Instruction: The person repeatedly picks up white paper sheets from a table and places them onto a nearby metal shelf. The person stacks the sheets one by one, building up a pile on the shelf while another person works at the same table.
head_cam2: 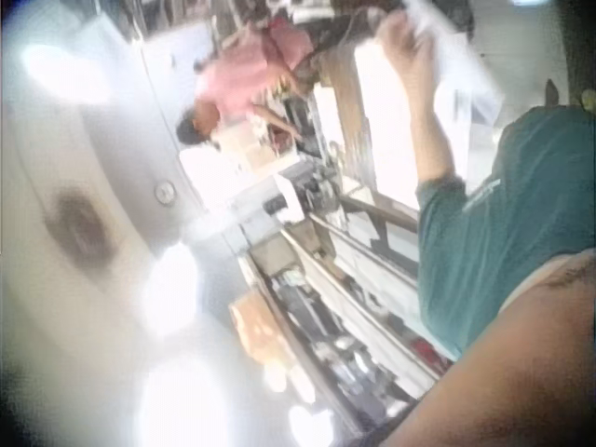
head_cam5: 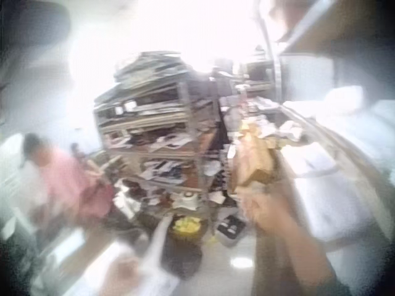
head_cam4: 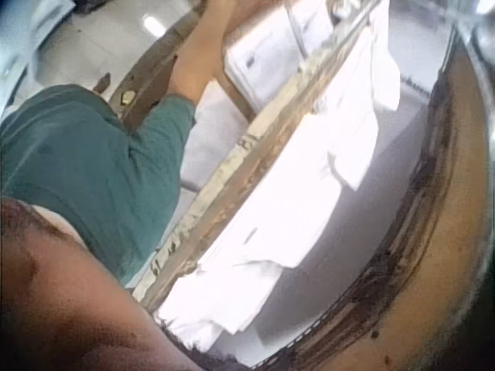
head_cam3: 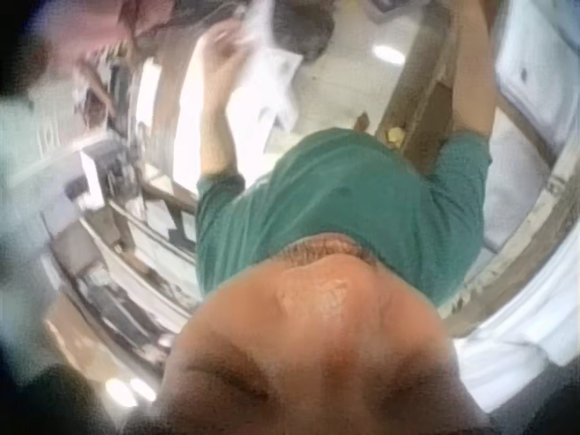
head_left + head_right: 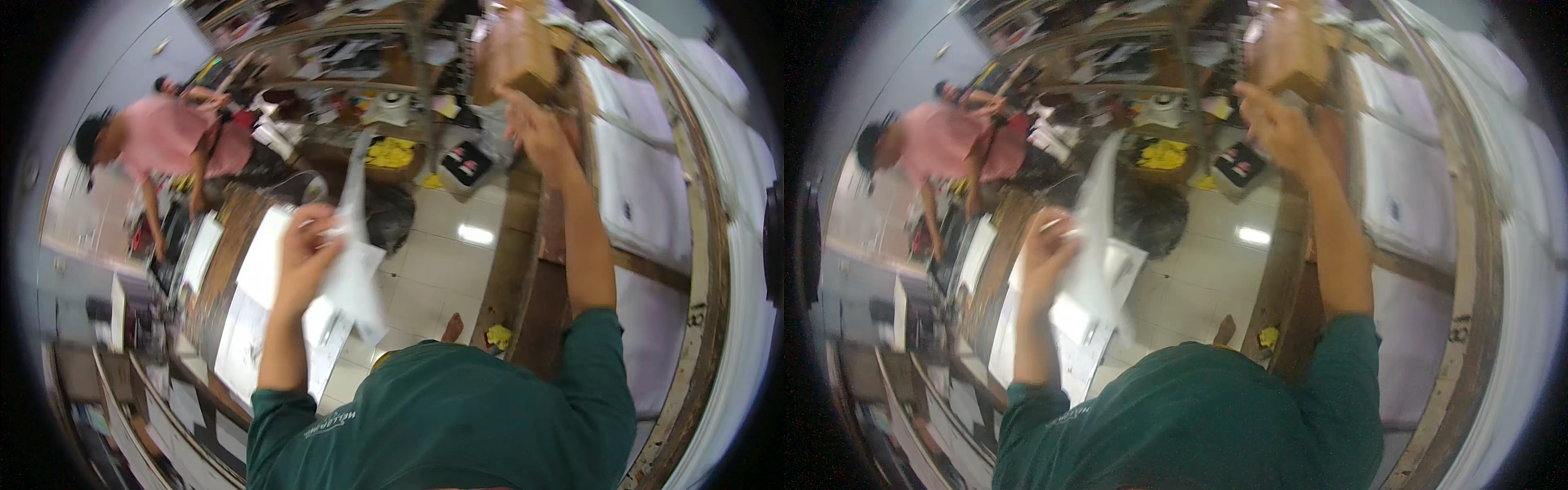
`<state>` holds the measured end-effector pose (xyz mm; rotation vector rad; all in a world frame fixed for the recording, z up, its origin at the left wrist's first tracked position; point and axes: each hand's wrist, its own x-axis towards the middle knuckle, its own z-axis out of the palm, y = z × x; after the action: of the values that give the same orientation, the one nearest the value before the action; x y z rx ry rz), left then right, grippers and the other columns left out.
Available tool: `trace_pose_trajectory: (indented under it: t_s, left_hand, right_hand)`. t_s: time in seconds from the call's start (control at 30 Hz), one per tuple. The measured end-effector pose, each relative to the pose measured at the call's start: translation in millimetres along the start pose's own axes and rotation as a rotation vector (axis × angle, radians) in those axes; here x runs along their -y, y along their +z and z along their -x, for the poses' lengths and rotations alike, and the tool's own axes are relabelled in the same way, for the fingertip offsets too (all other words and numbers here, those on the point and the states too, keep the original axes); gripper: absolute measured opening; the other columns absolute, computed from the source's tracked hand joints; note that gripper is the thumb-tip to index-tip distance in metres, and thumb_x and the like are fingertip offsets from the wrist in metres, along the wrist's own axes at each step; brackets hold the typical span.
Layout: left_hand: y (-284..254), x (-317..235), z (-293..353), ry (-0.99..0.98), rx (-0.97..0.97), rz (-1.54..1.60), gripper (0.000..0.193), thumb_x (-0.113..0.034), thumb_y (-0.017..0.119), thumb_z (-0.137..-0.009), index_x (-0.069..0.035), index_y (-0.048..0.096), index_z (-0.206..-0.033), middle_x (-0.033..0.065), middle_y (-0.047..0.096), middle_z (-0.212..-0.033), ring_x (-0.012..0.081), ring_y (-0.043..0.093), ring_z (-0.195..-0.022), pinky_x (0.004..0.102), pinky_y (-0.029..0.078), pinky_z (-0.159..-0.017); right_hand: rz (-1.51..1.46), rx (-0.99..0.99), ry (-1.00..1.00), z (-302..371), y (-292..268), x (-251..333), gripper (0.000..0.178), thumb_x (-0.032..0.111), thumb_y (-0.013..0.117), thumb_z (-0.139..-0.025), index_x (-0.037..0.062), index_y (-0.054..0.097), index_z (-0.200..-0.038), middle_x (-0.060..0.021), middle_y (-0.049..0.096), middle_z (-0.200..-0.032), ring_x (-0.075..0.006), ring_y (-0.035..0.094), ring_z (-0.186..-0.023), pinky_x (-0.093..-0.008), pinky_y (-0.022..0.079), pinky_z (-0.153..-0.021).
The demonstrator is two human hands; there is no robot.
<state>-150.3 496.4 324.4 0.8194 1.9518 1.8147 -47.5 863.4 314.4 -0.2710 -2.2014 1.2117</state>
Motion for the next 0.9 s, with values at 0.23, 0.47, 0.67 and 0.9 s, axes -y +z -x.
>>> trace_pose_trajectory:
  t_s: [0.23,0.47,0.67,0.9]
  left_hand:
    - [57,32,47,0.215,0.164,-0.333,0.020,-0.019,0.064,-0.080,-0.006,0.054,-0.091,0.0109,0.063,-0.076,0.0275,0.063,-0.069,0.0367,0.050,-0.064]
    - [-41,51,142,0.136,0.313,-0.206,0.045,-0.036,0.069,-0.078,-0.007,0.055,-0.110,0.0115,0.058,-0.110,0.0242,0.058,-0.100,0.0356,0.048,-0.079]
    - [-199,218,237,-0.046,-0.306,-0.689,0.047,-0.041,0.072,-0.072,-0.006,0.060,-0.102,0.0123,0.061,-0.107,0.0304,0.057,-0.098,0.0390,0.045,-0.085]
    - [-300,302,364,-0.088,-0.554,-1.134,0.046,-0.040,0.067,-0.074,-0.009,0.058,-0.107,0.0149,0.053,-0.116,0.0310,0.047,-0.108,0.0419,0.037,-0.087]
  right_hand:
    - [0.120,0.267,-0.073,130,126,79,0.028,0.024,0.051,-0.088,0.0004,0.065,-0.092,-0.0157,0.061,-0.071,-0.0257,0.059,-0.064,-0.0328,0.044,-0.063]
    - [0.227,-0.168,0.184,218,138,70,0.009,0.002,0.058,-0.077,-0.0005,0.063,-0.084,0.0035,0.049,-0.064,-0.0070,0.036,-0.054,-0.0242,0.031,-0.050]
    - [0.138,-0.342,0.332,292,117,52,0.025,-0.007,0.055,-0.074,0.0002,0.060,-0.097,-0.0015,0.053,-0.084,-0.0083,0.046,-0.071,-0.0215,0.038,-0.064]
    - [0.226,-0.444,0.367,316,105,72,0.025,-0.009,0.053,-0.080,-0.0023,0.060,-0.103,-0.0096,0.061,-0.099,-0.0143,0.057,-0.088,-0.0261,0.044,-0.079]
